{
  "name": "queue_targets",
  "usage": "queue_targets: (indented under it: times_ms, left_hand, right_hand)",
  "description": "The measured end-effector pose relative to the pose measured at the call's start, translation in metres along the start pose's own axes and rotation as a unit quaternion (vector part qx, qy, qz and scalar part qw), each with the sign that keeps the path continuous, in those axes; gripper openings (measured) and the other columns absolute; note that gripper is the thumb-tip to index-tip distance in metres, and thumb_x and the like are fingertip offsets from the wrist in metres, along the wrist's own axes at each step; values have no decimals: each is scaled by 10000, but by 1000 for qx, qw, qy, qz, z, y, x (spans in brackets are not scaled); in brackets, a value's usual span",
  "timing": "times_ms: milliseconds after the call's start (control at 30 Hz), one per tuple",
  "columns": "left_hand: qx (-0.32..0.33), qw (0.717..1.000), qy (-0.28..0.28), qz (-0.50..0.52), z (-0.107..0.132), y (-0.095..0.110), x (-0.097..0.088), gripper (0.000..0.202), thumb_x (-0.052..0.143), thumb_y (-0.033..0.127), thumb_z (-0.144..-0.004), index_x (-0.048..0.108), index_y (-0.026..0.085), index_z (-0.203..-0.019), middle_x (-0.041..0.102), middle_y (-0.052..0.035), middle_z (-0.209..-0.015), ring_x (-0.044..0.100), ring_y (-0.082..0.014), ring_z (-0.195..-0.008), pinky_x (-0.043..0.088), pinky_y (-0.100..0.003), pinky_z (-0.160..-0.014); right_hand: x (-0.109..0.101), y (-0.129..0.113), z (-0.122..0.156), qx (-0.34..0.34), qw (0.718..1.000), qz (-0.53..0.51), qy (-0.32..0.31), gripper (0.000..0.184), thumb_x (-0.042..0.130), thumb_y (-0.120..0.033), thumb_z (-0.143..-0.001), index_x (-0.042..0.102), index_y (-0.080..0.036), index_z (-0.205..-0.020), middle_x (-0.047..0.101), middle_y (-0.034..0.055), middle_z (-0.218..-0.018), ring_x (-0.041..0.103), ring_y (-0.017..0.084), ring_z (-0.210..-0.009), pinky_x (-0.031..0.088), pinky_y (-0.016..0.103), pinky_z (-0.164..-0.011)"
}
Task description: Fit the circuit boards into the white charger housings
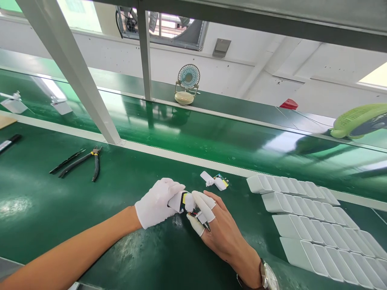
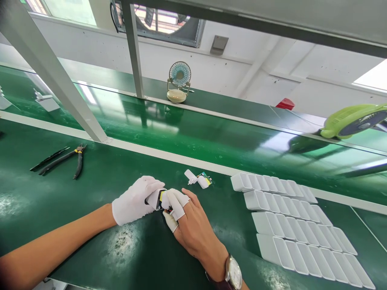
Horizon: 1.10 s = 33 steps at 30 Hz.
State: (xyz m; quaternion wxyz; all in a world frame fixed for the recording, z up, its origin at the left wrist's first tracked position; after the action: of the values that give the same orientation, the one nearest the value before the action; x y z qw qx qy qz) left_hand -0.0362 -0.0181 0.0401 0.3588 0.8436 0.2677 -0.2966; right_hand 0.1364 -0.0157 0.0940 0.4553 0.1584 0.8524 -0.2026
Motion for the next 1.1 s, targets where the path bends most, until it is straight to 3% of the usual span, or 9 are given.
queue_targets:
  times_ms: [133,267,367,567,700,933,1033,1100]
  left_hand:
    - [-9,1000,0,-3,-1,1,-1,555,685,103,-740,500,210,-1252,668,-86,-1121,608,-256,-1033,527,-421,-893]
    - [-62,998,-8,-23,1,-1,-2,535,747,214,-735,527,221,-1223,659,-99,-1146,618,-285,-1078,523,-447,-905]
    - [-90,995,-17,-28,3,-3,-1,607,789,260,-707,518,222,-1249,652,-111,-1190,612,-305,-1121,526,-456,-921]
    - [-84,996,-24,-36,6,-5,1,704,846,283,-634,506,211,-1247,643,-136,-1220,619,-337,-1124,535,-476,-907]
    - [-86,995,-32,-42,4,-3,0,643,847,293,-638,537,193,-1192,645,-143,-1192,611,-345,-1139,515,-501,-938]
    - [-171,981,-94,-17,-2,-10,0,497,855,338,-635,626,218,-1060,671,-90,-1062,629,-322,-1046,510,-488,-899]
    - [-209,975,-58,-47,-3,-14,-11,847,926,431,-483,587,198,-1223,632,-148,-1184,592,-387,-1100,513,-521,-867]
    - [-180,982,1,-56,-6,-8,-23,1045,943,467,-428,505,190,-1335,592,-175,-1274,564,-403,-1148,507,-524,-878]
  right_hand:
    - [0,1,1,-8,1000,-10,6,555,536,-126,-955,368,-141,-1483,682,150,-1184,681,251,-1025,515,526,-1054]
    - [-4,2,2,-3,999,-25,28,581,556,-122,-942,359,-165,-1487,682,145,-1186,676,251,-1053,522,521,-1041]
    - [-7,4,2,22,998,-44,38,588,580,-157,-932,367,-199,-1478,683,135,-1178,671,263,-1078,547,503,-1003]
    - [-5,8,1,78,993,-82,38,514,591,-173,-914,438,-218,-1403,680,118,-1130,665,265,-1074,589,456,-931]
    - [-4,2,2,47,996,-54,58,545,588,-157,-908,421,-212,-1424,690,115,-1108,682,266,-1038,560,503,-978]
    - [-17,5,6,101,985,-89,110,552,659,-172,-877,486,-223,-1399,659,133,-1191,678,273,-1070,605,438,-902]
    - [-19,4,6,109,979,-124,123,566,664,-163,-876,484,-220,-1410,660,140,-1199,683,265,-1062,613,420,-893]
    - [-18,3,6,105,975,-142,136,570,657,-143,-875,483,-220,-1413,652,146,-1222,668,269,-1102,604,430,-921]
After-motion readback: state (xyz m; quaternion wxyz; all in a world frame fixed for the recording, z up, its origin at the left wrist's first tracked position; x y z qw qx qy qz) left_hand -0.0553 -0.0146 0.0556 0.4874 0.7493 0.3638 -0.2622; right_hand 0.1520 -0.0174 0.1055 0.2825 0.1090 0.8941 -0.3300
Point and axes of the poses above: each hand's wrist, its own z-axis away from the middle knuckle, its own x-axis out of the palm, y = z × x, the point moved 5 cm from there along -z, towards the middle knuckle
